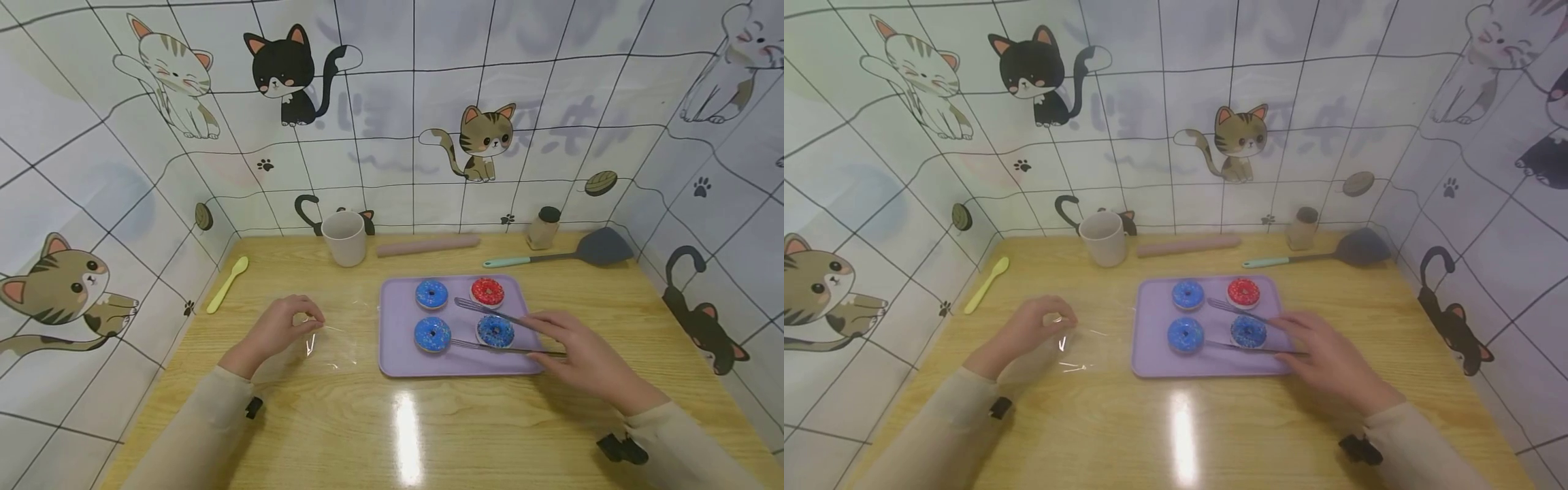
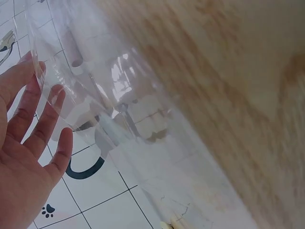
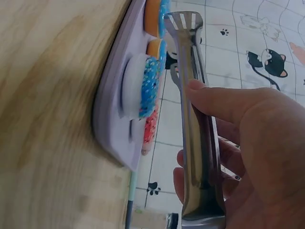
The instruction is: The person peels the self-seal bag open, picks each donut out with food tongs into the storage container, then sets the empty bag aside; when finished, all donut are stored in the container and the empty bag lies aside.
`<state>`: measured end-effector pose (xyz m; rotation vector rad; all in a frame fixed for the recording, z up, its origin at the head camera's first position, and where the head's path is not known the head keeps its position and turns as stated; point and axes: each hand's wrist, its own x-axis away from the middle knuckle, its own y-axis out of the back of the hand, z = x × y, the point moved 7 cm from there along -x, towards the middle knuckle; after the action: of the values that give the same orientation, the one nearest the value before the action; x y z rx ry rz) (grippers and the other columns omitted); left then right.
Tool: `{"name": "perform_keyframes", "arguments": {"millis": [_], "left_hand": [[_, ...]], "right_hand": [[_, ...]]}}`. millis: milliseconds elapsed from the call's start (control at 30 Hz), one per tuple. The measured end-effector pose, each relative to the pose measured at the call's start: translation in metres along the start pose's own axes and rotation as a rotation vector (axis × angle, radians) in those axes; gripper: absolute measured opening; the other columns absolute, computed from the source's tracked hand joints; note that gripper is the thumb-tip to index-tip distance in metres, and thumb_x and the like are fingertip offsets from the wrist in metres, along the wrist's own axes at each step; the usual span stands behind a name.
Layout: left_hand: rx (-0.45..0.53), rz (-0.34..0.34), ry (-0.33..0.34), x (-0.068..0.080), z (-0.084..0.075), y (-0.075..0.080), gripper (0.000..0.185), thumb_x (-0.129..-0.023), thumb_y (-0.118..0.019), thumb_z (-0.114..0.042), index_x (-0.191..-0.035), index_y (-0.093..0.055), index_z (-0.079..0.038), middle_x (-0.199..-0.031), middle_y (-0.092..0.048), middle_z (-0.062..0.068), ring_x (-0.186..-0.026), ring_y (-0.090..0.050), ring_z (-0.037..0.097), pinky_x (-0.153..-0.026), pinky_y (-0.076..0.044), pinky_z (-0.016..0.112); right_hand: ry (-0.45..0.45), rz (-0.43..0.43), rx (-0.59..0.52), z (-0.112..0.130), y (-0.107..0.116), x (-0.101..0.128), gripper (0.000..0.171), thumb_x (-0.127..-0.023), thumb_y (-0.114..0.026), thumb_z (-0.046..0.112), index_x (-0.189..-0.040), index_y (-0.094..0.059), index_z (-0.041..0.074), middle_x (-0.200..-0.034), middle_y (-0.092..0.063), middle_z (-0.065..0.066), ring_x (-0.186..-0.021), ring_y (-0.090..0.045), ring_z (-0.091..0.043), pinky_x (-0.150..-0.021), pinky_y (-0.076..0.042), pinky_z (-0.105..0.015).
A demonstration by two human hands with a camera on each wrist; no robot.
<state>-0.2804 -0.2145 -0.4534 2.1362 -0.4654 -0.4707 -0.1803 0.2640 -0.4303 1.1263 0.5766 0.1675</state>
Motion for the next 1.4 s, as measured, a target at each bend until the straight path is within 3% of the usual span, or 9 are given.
{"name": "perform_keyframes", "arguments": {"millis": [133,267,433,567,733,1033,1400], "left_hand": [[0.003,0.013,0.009,-0.001,0.002,0.000,0.003,-0.092,-0.079,-0.015,-0.095,-0.078,-0.016,-0.098,-0.072,-0.008,-0.096,-0.067,0.015,-0.090,-0.057,0.050],[0.002,0.024,0.009,-0.004,0.003,0.000,0.004,-0.093,-0.078,-0.013,-0.096,-0.078,-0.013,-0.098,-0.073,-0.006,-0.096,-0.067,0.017,-0.091,-0.057,0.050],[0.004,0.039,0.010,-0.009,0.008,-0.002,0.005,-0.092,-0.079,-0.012,-0.096,-0.079,-0.014,-0.097,-0.072,-0.007,-0.096,-0.066,0.016,-0.092,-0.056,0.049],[0.025,0.063,0.004,-0.013,0.011,-0.005,0.004,-0.092,-0.078,-0.012,-0.096,-0.078,-0.014,-0.096,-0.072,-0.007,-0.096,-0.066,0.017,-0.091,-0.056,0.050],[0.051,0.094,0.002,-0.019,0.011,-0.009,0.006,-0.092,-0.079,-0.010,-0.096,-0.079,-0.014,-0.096,-0.073,-0.005,-0.095,-0.066,0.018,-0.090,-0.056,0.051],[0.017,0.100,0.032,-0.023,0.019,-0.013,0.006,-0.091,-0.080,-0.012,-0.095,-0.079,-0.015,-0.096,-0.073,-0.005,-0.095,-0.066,0.016,-0.090,-0.056,0.049],[-0.024,0.095,0.051,-0.024,0.019,-0.017,0.007,-0.090,-0.081,-0.014,-0.097,-0.079,-0.014,-0.098,-0.074,-0.005,-0.097,-0.067,0.018,-0.093,-0.056,0.047]], "right_hand": [[-0.092,-0.020,-0.053,-0.015,0.004,0.010,0.057,-0.083,-0.088,0.017,-0.136,-0.067,0.011,-0.131,-0.064,-0.009,-0.118,-0.062,-0.033,-0.089,-0.056,-0.052],[-0.153,-0.068,-0.036,-0.036,0.008,0.019,0.059,-0.083,-0.088,0.016,-0.137,-0.065,0.009,-0.127,-0.064,-0.012,-0.111,-0.063,-0.035,-0.080,-0.060,-0.051],[-0.230,-0.123,-0.005,-0.061,0.012,0.028,0.058,-0.081,-0.088,0.016,-0.133,-0.066,0.001,-0.124,-0.065,-0.021,-0.108,-0.062,-0.043,-0.078,-0.053,-0.059],[-0.328,-0.151,-0.023,-0.082,0.015,0.035,0.060,-0.085,-0.086,0.021,-0.135,-0.062,-0.003,-0.126,-0.061,-0.028,-0.104,-0.061,-0.048,-0.074,-0.053,-0.058],[-0.412,-0.167,-0.030,-0.102,0.016,0.040,0.063,-0.088,-0.084,0.023,-0.139,-0.059,-0.005,-0.131,-0.059,-0.033,-0.111,-0.057,-0.053,-0.082,-0.048,-0.065],[-0.495,-0.136,-0.008,-0.126,0.012,0.049,0.068,-0.090,-0.081,0.029,-0.142,-0.055,-0.007,-0.133,-0.056,-0.039,-0.116,-0.051,-0.060,-0.090,-0.042,-0.072],[-0.584,-0.008,0.020,-0.143,0.004,0.056,0.082,-0.094,-0.073,0.051,-0.147,-0.049,-0.006,-0.133,-0.053,-0.041,-0.109,-0.054,-0.058,-0.079,-0.046,-0.068]]}}
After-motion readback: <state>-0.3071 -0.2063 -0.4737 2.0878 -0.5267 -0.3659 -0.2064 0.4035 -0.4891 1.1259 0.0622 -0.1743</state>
